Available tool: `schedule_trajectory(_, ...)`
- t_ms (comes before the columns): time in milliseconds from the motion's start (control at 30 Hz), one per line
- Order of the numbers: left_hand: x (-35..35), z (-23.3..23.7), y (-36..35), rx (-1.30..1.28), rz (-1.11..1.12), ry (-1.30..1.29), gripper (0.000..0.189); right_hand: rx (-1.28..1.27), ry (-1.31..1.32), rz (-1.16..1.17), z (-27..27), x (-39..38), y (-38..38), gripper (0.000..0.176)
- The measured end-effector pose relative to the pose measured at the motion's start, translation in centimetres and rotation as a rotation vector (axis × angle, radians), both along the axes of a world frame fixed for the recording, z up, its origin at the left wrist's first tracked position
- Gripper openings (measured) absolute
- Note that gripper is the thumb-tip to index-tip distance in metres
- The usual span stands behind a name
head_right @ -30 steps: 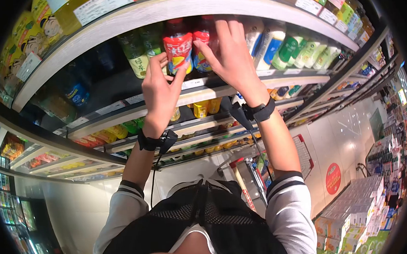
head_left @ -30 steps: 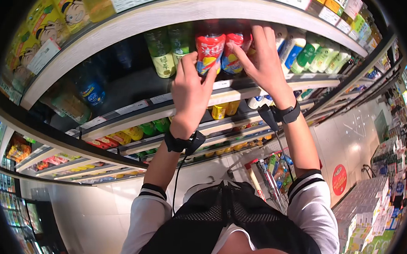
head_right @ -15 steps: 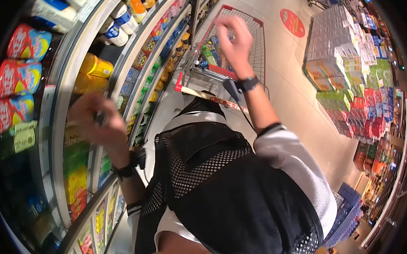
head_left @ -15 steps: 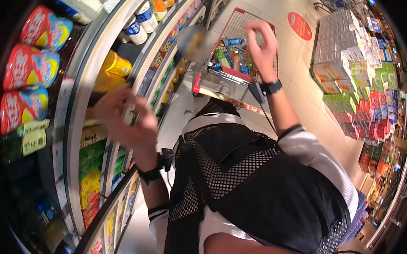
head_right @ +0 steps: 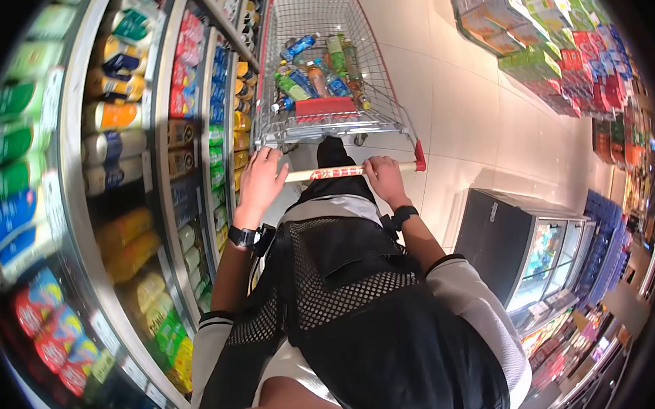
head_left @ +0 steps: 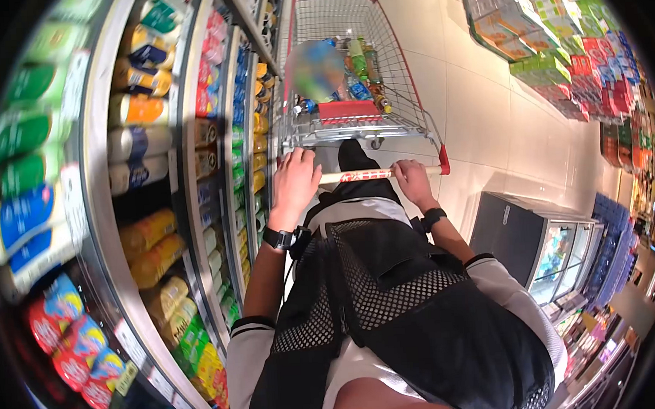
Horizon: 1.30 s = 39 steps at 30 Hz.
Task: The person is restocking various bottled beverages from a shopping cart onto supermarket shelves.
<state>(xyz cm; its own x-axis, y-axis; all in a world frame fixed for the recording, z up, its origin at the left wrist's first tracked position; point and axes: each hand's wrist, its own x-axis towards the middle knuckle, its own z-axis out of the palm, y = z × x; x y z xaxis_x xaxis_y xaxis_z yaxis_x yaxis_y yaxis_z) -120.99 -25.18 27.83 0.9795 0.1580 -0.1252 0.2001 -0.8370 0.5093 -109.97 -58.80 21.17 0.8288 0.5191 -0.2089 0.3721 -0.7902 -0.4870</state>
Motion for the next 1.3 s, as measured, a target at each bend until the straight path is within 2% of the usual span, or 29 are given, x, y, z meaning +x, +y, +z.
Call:
schedule_trajectory(67, 2.9, -0.6, 0.2, -0.024, -0.013, -0.012, 0.028, 0.042, 0.101, -0.044, 1.3, 1.7, 0.2, 0.024)
schedule_trajectory(133, 6.0, -1.0, 0.6, -0.156, 0.025, 0.061, 0.028, 0.336, 0.109, -0.087, 3.2, 3.3, 0.9, 0.022)
schedule_trajectory(200, 8.2, -5.1, 1.4, -0.359, 0.051, -0.045, 0.028, 0.396, -0.033, -0.066, 6.1, 5.6, 3.1, 0.008)
schedule_trajectory(267, 11.4, -8.8, 2.2, -0.570, 0.157, -0.013, 0.028, 0.425, -0.115, -0.070, 7.3, 10.3, 5.7, 0.005)
schedule_trajectory(300, 12.9, -10.6, 2.7, -0.563, 0.168, 0.005, 0.028, 0.411, -0.078, -0.077, 6.9, 12.9, 6.8, 0.008)
schedule_trajectory(367, 16.5, -14.0, 3.5, -0.855, 0.322, 0.147, 0.024, 0.361, -0.146, -0.028, 4.3, 19.0, 9.1, 0.012)
schedule_trajectory(467, 21.5, -19.7, 4.9, -1.034, 0.471, 0.131, 0.020, 0.268, 0.044, -0.108, -3.6, 28.2, 13.5, 0.026)
schedule_trajectory(500, 23.3, -20.2, 4.9, -0.911, 0.489, 0.134, 0.019, 0.249, 0.081, -0.097, -7.4, 31.0, 14.5, 0.032)
schedule_trajectory(533, 23.8, -23.7, 5.1, -0.886, 0.470, 0.099, 0.025, 0.137, 0.069, -0.049, -10.7, 33.8, 15.6, 0.039)
schedule_trajectory(567, 25.0, -24.9, 5.0, -0.746, 0.525, 0.161, 0.029, 0.032, 0.059, -0.003, -13.9, 36.1, 16.8, 0.046)
schedule_trajectory(600, 26.2, -26.0, 4.6, -0.604, 0.574, 0.223, 0.034, 0.035, 0.081, -0.005, -17.1, 38.3, 17.8, 0.046)
schedule_trajectory(667, 27.5, -29.0, 4.2, -0.563, 0.600, 0.274, 0.040, -0.159, 0.136, -0.026, -22.9, 41.6, 19.7, 0.052)
schedule_trajectory(700, 28.0, -30.6, 4.2, -0.530, 0.621, 0.306, 0.047, -0.157, 0.160, -0.022, -25.6, 42.9, 20.5, 0.052)
schedule_trajectory(733, 28.6, -32.4, 4.5, -0.522, 0.629, 0.328, 0.047, -0.180, 0.044, -0.045, -27.8, 44.0, 21.3, 0.056)
schedule_trajectory(767, 29.1, -34.1, 4.6, -0.533, 0.675, 0.372, 0.054, -0.208, -0.068, -0.063, -29.8, 44.7, 21.6, 0.059)
schedule_trajectory(800, 29.4, -35.7, 4.5, -0.544, 0.721, 0.416, 0.062, -0.212, -0.040, -0.054, -31.8, 45.3, 21.9, 0.059)
schedule_trajectory(833, 30.0, -36.6, 4.3, -0.537, 0.732, 0.441, 0.062, -0.184, -0.100, -0.134, -33.7, 45.8, 22.0, 0.063)
schedule_trajectory(867, 30.6, -37.4, 3.9, -0.587, 0.772, 0.407, 0.070, -0.157, -0.161, -0.215, -35.0, 46.1, 22.1, 0.066)
schedule_trajectory(900, 31.1, -38.1, 3.8, -0.636, 0.813, 0.373, 0.078, -0.161, -0.136, -0.210, -36.1, 46.1, 21.9, 0.066)
schedule_trajectory(933, 30.7, -40.5, 3.8, -0.628, 0.825, 0.396, 0.078, -0.163, -0.204, -0.221, -36.6, 46.0, 21.8, 0.068)
schedule_trajectory(1000, 30.5, -46.1, 3.9, -0.777, 0.784, 0.446, 0.091, -0.168, -0.275, -0.236, -37.4, 46.3, 21.4, 0.070)
schedule_trajectory(1033, 30.4, -46.2, 3.5, -0.774, 0.788, 0.457, 0.091, -0.216, -0.270, -0.201, -37.5, 45.8, 21.3, 0.069)
schedule_trajectory(1100, 30.5, -46.4, 2.4, -0.221, 0.780, 0.643, 0.095, -0.263, -0.267, -0.152, -37.7, 46.2, 21.3, 0.069)
schedule_trajectory(1133, 31.6, -45.6, 2.7, -0.222, 0.786, 0.648, 0.095, -0.306, -0.225, -0.151, -37.5, 46.5, 21.5, 0.069)
schedule_trajectory(1200, 34.0, -43.3, 3.8, -0.274, 0.754, 0.846, 0.097, -0.349, -0.177, -0.141, -37.4, 46.3, 21.6, 0.070)
schedule_trajectory(1267, 33.9, -44.5, 3.9, -0.265, 0.779, 0.848, 0.089, -0.314, -0.115, -0.201, -37.0, 47.2, 22.1, 0.071)
schedule_trajectory(1300, 33.4, -44.8, 4.1, -0.358, 0.782, 0.853, 0.087, -0.303, -0.122, -0.194, -36.3, 47.2, 22.2, 0.071)
